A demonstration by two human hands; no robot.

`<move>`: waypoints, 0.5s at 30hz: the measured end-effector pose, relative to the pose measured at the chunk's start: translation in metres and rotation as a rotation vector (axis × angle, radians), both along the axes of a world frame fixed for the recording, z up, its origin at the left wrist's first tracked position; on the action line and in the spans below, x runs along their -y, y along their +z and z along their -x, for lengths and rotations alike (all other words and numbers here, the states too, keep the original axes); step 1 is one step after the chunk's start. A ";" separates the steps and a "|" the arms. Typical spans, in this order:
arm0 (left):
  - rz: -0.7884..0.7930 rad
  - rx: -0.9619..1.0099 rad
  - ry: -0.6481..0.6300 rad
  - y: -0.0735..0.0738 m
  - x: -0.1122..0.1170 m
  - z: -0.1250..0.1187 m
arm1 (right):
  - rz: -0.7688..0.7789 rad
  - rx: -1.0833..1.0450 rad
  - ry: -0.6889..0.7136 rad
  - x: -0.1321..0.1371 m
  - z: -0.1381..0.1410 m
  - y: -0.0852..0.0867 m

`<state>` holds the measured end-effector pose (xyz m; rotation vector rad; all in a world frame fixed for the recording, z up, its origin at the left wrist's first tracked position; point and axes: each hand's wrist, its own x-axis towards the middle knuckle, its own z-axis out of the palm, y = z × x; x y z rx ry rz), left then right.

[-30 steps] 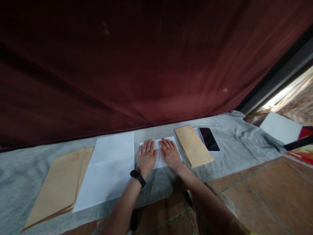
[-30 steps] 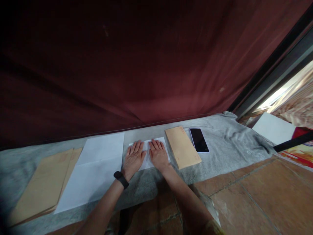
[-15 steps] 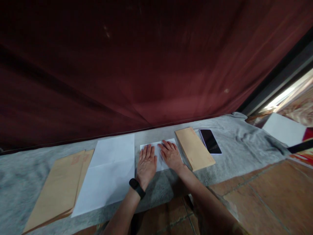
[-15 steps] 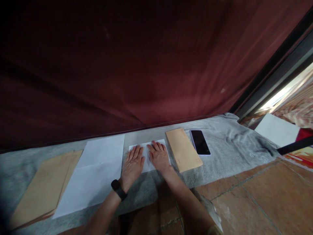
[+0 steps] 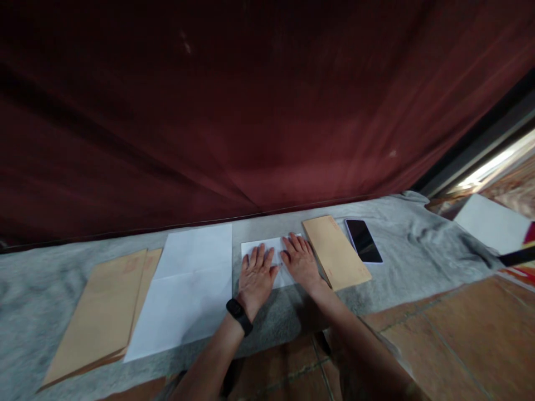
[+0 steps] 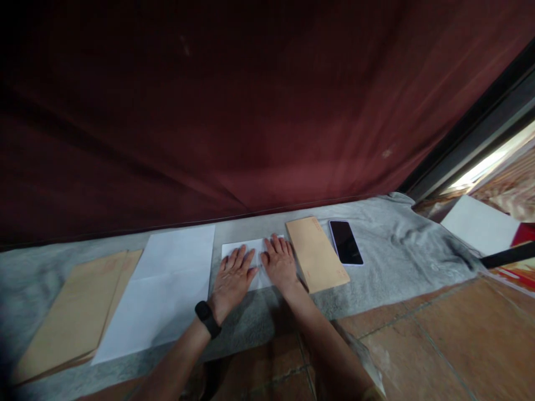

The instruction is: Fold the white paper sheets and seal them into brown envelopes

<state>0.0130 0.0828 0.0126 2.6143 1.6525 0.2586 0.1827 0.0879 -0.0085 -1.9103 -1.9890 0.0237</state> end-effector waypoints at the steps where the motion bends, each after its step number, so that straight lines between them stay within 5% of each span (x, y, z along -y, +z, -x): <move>1: -0.001 0.003 0.006 -0.001 0.001 0.000 | -0.006 0.006 -0.014 0.001 -0.001 -0.001; 15: 0.047 0.022 0.024 -0.001 0.010 -0.009 | -0.067 0.085 -0.030 0.015 -0.007 -0.008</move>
